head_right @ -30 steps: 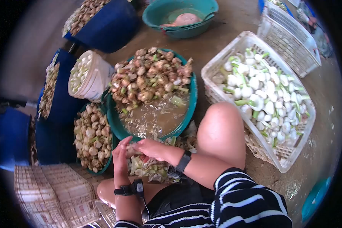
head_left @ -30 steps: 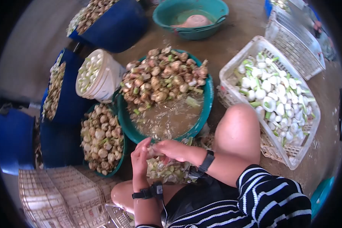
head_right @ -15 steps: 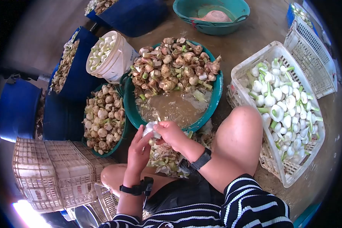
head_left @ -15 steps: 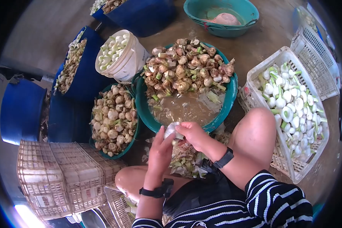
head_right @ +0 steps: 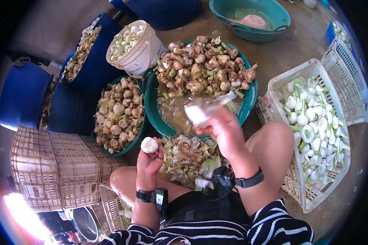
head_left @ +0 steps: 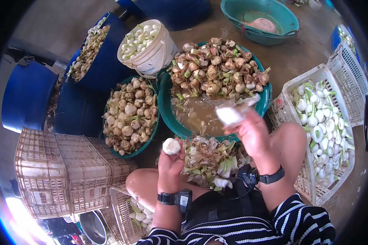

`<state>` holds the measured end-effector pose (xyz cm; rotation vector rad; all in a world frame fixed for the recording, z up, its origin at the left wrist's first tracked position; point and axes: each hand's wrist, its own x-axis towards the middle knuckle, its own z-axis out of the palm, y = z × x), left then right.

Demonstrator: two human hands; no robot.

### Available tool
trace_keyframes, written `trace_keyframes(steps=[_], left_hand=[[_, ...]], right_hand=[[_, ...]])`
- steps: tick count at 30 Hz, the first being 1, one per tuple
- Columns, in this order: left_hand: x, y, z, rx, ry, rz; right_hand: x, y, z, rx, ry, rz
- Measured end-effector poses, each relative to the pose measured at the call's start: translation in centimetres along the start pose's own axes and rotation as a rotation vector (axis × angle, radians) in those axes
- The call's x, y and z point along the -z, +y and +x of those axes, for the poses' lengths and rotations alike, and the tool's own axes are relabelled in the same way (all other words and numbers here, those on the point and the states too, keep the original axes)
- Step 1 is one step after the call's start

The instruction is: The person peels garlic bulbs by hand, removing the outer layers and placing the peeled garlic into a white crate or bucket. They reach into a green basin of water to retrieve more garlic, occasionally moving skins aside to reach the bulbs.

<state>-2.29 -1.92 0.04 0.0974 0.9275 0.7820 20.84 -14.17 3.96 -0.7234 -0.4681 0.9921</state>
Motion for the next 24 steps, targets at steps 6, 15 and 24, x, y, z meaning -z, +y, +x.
trace_keyframes(steps=[6,15,24], left_hand=[[-2.1,2.7,-6.0,-0.646,0.113,0.392],[3.4,11.0,-22.7,-1.235,0.836,1.983],[-1.5,2.4,-2.6,-0.811,0.193,1.746]], right_hand=[[-1.1,4.2,1.1,-0.370,-0.558,-1.416],[6.1,11.3,19.6,-0.170,-0.125,-1.962],[-1.7,17.6,7.2,-0.636,-0.316,-0.602]])
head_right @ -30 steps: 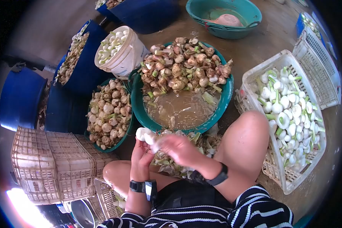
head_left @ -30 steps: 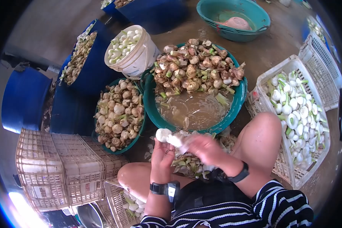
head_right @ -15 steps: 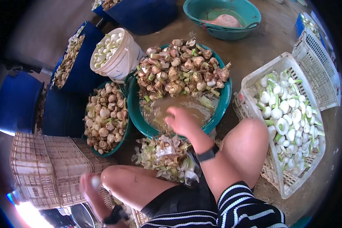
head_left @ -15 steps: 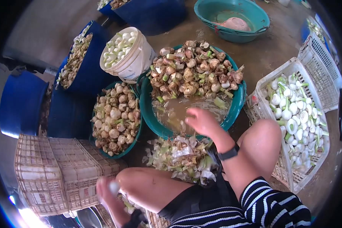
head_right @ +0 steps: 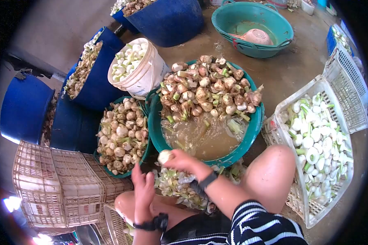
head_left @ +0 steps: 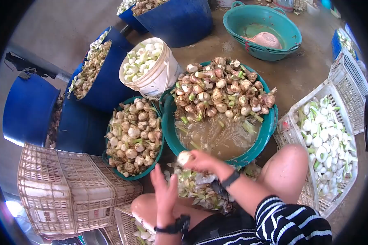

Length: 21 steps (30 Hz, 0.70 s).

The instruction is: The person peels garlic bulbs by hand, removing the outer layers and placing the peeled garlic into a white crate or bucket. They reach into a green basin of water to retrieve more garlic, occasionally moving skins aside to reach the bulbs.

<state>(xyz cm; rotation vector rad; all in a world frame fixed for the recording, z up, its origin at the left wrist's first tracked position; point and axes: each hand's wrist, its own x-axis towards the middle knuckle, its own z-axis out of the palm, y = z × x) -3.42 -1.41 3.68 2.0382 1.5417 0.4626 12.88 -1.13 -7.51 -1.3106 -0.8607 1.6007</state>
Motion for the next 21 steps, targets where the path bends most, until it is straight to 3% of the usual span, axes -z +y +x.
trace_keyframes(steps=[1,2,3,4,5,7,9,11,13,15,16,18,19,20,21], left_hand=[[-1.5,0.9,0.8,0.058,-0.071,-0.067],[-2.7,1.2,1.7,0.173,-0.120,-0.088],[-4.0,0.6,2.2,0.073,0.096,-0.107],[-4.3,-0.1,2.6,0.129,0.069,-0.228],[-4.5,-0.4,2.8,0.182,0.040,-0.348],[-3.8,1.3,2.2,0.188,-0.023,-0.473],[-3.2,1.3,1.8,0.307,-0.253,-0.732],[-3.4,1.5,1.2,0.355,-0.297,-0.770],[-4.2,0.8,0.9,0.388,-0.359,-0.898],[-3.9,0.4,0.8,0.383,-0.394,-0.960],[-3.8,0.4,0.8,0.245,-0.396,-0.986],[-2.8,1.0,0.9,0.011,-0.453,-0.893],[-2.4,0.7,1.3,0.009,-0.455,-0.893],[-2.1,0.6,1.7,0.073,-0.517,-0.911],[-2.0,0.6,1.9,0.139,-0.579,-0.927]], right_hand=[[-2.0,-0.2,-1.3,0.207,0.024,-0.014],[-2.7,-2.7,-3.9,0.262,0.068,-0.237],[-3.1,-4.4,-6.1,0.313,0.109,-0.458],[-3.2,-2.7,-5.9,0.481,0.245,-0.751],[-2.8,-3.0,-6.9,0.473,0.252,-0.752],[-2.1,-4.2,-9.0,0.750,0.416,-1.015],[-2.0,-3.8,-10.0,0.733,0.352,-1.107],[-1.7,-3.0,-10.1,0.653,0.242,-1.172],[-0.9,-1.3,-9.0,0.765,0.236,-1.149],[-0.3,-1.9,-8.6,-0.054,0.083,-0.096],[-0.1,-2.1,-8.9,-0.167,-0.004,0.296],[-0.5,-3.8,-10.3,-0.091,0.004,0.315],[-0.6,-4.3,-10.8,-0.010,0.016,0.334],[-0.7,-4.2,-11.0,0.245,0.066,-0.050],[-0.6,-4.0,-11.1,0.245,0.067,-0.048]])
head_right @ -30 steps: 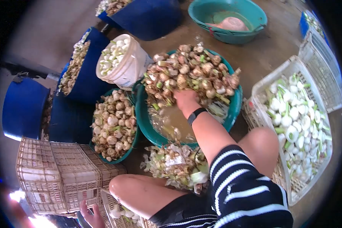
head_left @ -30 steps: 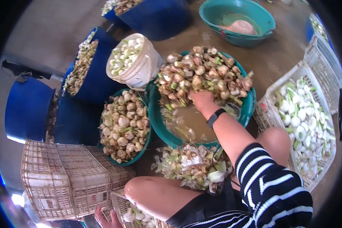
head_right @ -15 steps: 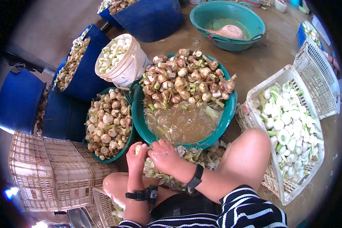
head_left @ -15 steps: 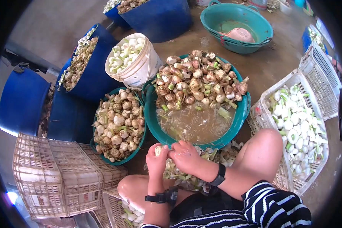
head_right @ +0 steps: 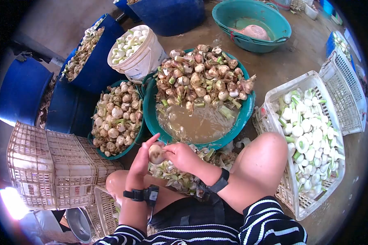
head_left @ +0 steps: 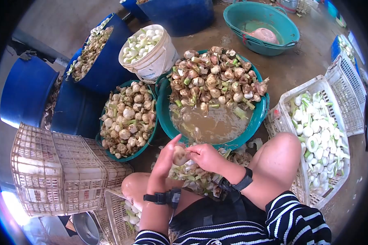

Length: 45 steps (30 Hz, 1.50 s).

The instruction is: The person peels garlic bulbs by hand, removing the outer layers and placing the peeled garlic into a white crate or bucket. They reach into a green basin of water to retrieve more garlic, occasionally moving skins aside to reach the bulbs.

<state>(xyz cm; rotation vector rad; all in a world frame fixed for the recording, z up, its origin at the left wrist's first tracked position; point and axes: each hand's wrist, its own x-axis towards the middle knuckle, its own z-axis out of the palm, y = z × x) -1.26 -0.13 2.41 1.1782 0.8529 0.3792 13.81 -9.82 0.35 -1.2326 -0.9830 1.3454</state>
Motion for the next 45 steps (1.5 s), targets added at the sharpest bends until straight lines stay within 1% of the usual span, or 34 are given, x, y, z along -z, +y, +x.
trace_keyframes(steps=[1,2,3,4,5,6,8,10,12,14,15,16,18,22,24,25,27,29,30,31,32,33,34,35,36,37,38,39,40,41,42,43,44,45], left_hand=[[0.0,0.1,0.0,0.077,0.038,0.325],[-0.7,0.7,-0.7,0.075,0.039,0.327],[-1.8,1.3,-1.6,-0.028,0.023,0.602],[-2.8,1.9,-2.4,-0.132,0.002,0.877],[-3.7,2.2,-2.8,-0.340,0.038,0.986],[-3.8,2.0,-2.9,-0.338,0.035,0.989],[-3.6,1.8,-3.0,-0.677,0.067,1.457],[-2.7,-0.1,-2.3,-0.768,0.053,1.392],[-2.7,-1.8,-1.9,-0.362,0.266,0.307],[-3.3,-1.0,-1.5,-0.245,0.555,-0.332],[-2.6,-1.1,-1.4,-0.220,0.560,-0.414],[-1.8,-1.2,-1.3,-0.197,0.564,-0.499],[-0.9,-0.9,-1.5,-0.135,0.633,-0.454],[0.7,0.4,-2.2,-0.009,0.768,-0.360],[1.5,0.5,-2.7,-0.010,0.818,-0.321],[2.0,0.7,-3.0,0.002,0.755,-0.429],[2.1,0.9,-3.4,0.018,0.685,-0.534],[1.0,1.2,-3.8,0.009,0.839,-0.442],[-0.3,3.0,-4.3,-0.175,1.057,-0.470],[1.5,3.7,-6.5,-0.261,1.141,-0.192],[5.9,1.9,-10.3,-0.497,1.064,0.087],[10.3,1.7,-14.7,-0.462,0.945,0.052],[7.1,5.0,-16.6,-0.259,1.219,0.159],[8.6,5.0,-19.0,-0.080,1.457,0.557],[14.2,2.3,-23.9,-0.198,1.198,0.727],[15.0,1.6,-25.4,-0.152,1.210,0.633],[15.0,2.4,-25.7,-0.109,1.219,0.535],[10.5,4.9,-22.9,-0.166,1.285,0.578],[6.1,6.5,-19.9,-0.227,1.352,0.609],[10.8,2.7,-19.8,-0.248,1.286,0.652],[9.7,2.5,-16.5,-0.294,1.214,0.598],[11.5,0.5,-13.4,-0.356,1.083,0.820],[9.8,0.1,-9.4,-0.257,1.019,0.779],[4.3,2.3,-5.5,-0.039,0.974,0.436]], right_hand=[[0.2,0.5,0.0,0.258,0.153,-0.376],[0.4,1.0,0.2,0.518,0.307,-0.752],[0.3,1.5,0.4,0.388,0.322,-0.690],[0.8,1.9,0.8,0.388,0.325,-0.686],[1.5,1.9,1.3,0.030,0.200,-0.139],[1.9,2.0,1.6,-0.320,0.060,0.408],[1.8,2.0,1.6,-0.304,0.050,0.455],[1.1,0.9,1.2,-0.329,0.090,0.723],[0.5,-0.5,0.4,-0.262,0.143,0.789],[0.5,0.0,-1.3,0.079,-0.059,0.033],[-0.3,1.2,-2.0,0.261,-0.018,-0.150],[-0.5,2.7,-2.3,0.262,-0.025,-0.150],[0.0,6.1,-2.6,0.444,0.039,-0.935],[0.5,6.6,-1.6,0.338,-0.025,-1.107],[-0.3,0.3,-1.6,0.086,-0.165,-1.345],[-0.8,-2.2,-0.6,-0.031,-0.178,-1.169],[-2.6,-3.4,0.4,0.314,0.172,-0.618],[-3.7,-1.8,2.3,0.326,0.078,-0.603],[-3.7,-0.3,3.3,0.345,-0.016,-0.585],[-2.5,0.9,4.8,0.181,-0.059,-0.658],[-0.6,2.0,7.0,0.020,-0.098,-0.725],[1.7,3.0,9.0,-0.011,0.060,-0.864],[4.0,4.3,10.7,-0.043,0.220,-0.998],[6.4,6.0,11.9,-0.006,0.421,-1.149],[8.3,7.7,13.3,0.027,0.634,-1.292],[9.3,9.0,14.9,0.025,0.669,-1.292],[10.2,10.2,16.2,-0.266,0.493,-1.225],[11.1,11.3,17.5,-0.542,0.318,-1.130],[11.3,12.8,18.5,-0.472,0.263,-1.059],[10.9,13.9,18.7,-0.401,0.207,-0.994],[9.4,12.6,17.7,-0.361,0.247,-1.014],[8.0,12.7,17.6,-0.348,0.249,-0.957],[6.9,12.1,16.7,-0.159,0.056,-0.927],[4.7,11.8,15.5,-0.056,0.055,-1.001]])
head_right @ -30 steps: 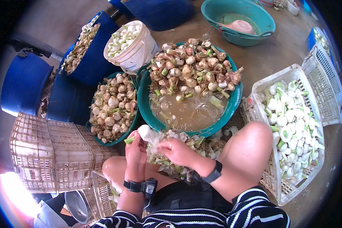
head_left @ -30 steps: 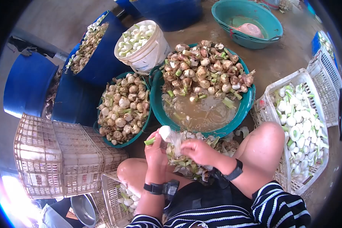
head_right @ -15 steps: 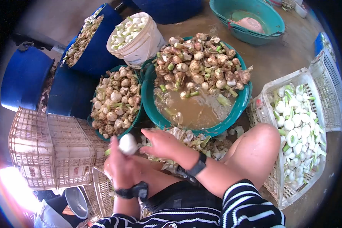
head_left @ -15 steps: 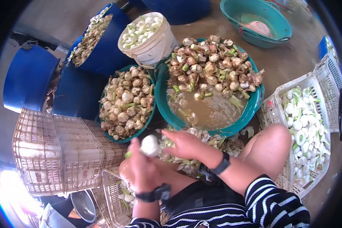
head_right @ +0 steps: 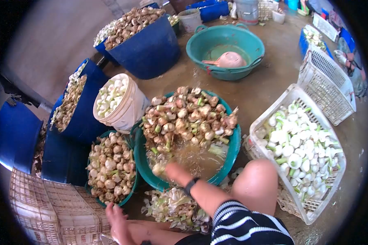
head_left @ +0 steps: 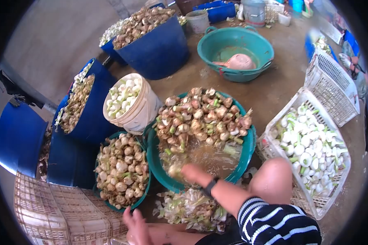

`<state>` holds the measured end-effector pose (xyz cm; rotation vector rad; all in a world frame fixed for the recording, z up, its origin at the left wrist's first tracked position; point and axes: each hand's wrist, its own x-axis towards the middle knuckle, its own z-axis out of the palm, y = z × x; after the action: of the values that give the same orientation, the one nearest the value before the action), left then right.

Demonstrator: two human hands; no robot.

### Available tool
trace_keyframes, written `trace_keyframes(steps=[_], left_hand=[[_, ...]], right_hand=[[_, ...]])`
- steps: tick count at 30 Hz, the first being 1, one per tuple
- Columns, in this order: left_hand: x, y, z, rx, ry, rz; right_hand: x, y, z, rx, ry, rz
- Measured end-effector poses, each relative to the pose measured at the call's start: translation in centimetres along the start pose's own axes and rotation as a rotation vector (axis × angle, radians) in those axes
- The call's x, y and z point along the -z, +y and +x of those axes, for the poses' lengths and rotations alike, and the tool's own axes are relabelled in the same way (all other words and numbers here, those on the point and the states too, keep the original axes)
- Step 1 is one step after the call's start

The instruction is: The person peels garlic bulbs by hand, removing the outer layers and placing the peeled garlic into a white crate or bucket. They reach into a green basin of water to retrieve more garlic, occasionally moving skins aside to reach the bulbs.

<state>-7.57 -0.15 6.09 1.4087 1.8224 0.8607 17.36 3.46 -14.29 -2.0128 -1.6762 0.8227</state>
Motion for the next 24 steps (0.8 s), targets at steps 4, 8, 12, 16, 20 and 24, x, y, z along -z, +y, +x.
trace_keyframes(steps=[4,8,12,16,20,24], left_hand=[[-9.4,0.5,1.5,0.339,-0.544,-0.329],[-12.2,1.8,-0.6,0.107,-0.548,-0.282],[-12.5,-0.1,-1.0,0.191,-0.611,-0.547],[-12.1,-1.5,-1.6,0.262,-0.646,-0.736],[-11.2,0.1,-2.1,0.164,-0.608,-0.620],[-11.5,-0.5,-1.9,0.116,-0.708,-0.645]], right_hand=[[5.2,-8.8,-10.8,0.103,0.103,0.365],[6.5,-9.4,-13.6,0.058,0.106,0.362],[6.6,-9.3,-15.1,0.175,0.192,0.222],[4.6,-7.5,-14.3,0.099,0.098,0.597],[4.9,-7.6,-14.4,0.261,0.166,0.700],[5.7,-9.0,-15.8,0.219,0.254,0.367]])
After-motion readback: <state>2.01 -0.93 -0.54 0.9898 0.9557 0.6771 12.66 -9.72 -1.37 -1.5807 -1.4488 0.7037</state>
